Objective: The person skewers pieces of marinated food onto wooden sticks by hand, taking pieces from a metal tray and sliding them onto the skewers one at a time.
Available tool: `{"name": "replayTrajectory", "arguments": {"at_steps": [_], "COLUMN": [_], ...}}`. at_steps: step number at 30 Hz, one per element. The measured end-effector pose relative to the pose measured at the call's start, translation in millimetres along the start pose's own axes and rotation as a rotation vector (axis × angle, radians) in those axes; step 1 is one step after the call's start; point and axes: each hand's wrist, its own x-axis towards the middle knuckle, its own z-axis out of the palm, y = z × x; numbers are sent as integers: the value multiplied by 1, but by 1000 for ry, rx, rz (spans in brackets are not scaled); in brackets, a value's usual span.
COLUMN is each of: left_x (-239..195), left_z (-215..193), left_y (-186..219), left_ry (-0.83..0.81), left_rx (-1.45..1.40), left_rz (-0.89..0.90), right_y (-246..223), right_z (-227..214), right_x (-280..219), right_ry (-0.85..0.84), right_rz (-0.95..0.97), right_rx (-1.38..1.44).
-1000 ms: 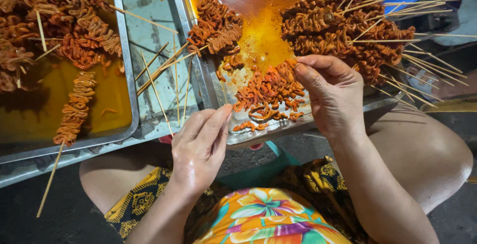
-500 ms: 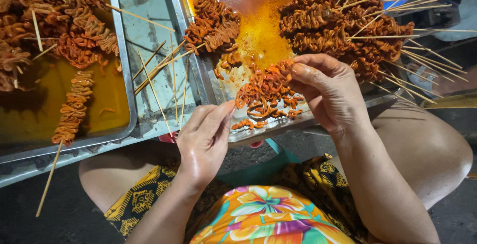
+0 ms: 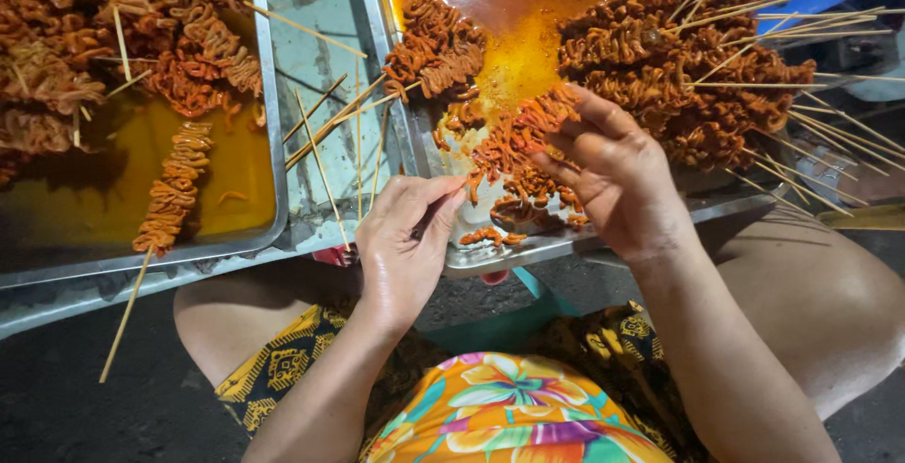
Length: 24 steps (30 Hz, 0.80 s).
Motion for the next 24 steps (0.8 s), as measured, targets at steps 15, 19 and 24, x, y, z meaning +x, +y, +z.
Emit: {"name": "replayTrajectory", "arguments": {"at_steps": [15,19,24], "left_x": [-5,-3,7], "left_z": [6,2,-17], "left_y": [2,5,11], "left_ry": [-8,-62,-43], "left_rx": [16,37,130], "left_rz": [8,-82,71], "right_y": [34,34,-3], "right_z": [12,31,41], "right_x": [-3,1,28], "right_ry": [44,36,30], "right_rz": [-111,-97,-83], "right_rx": [-22,-54,-303]}}
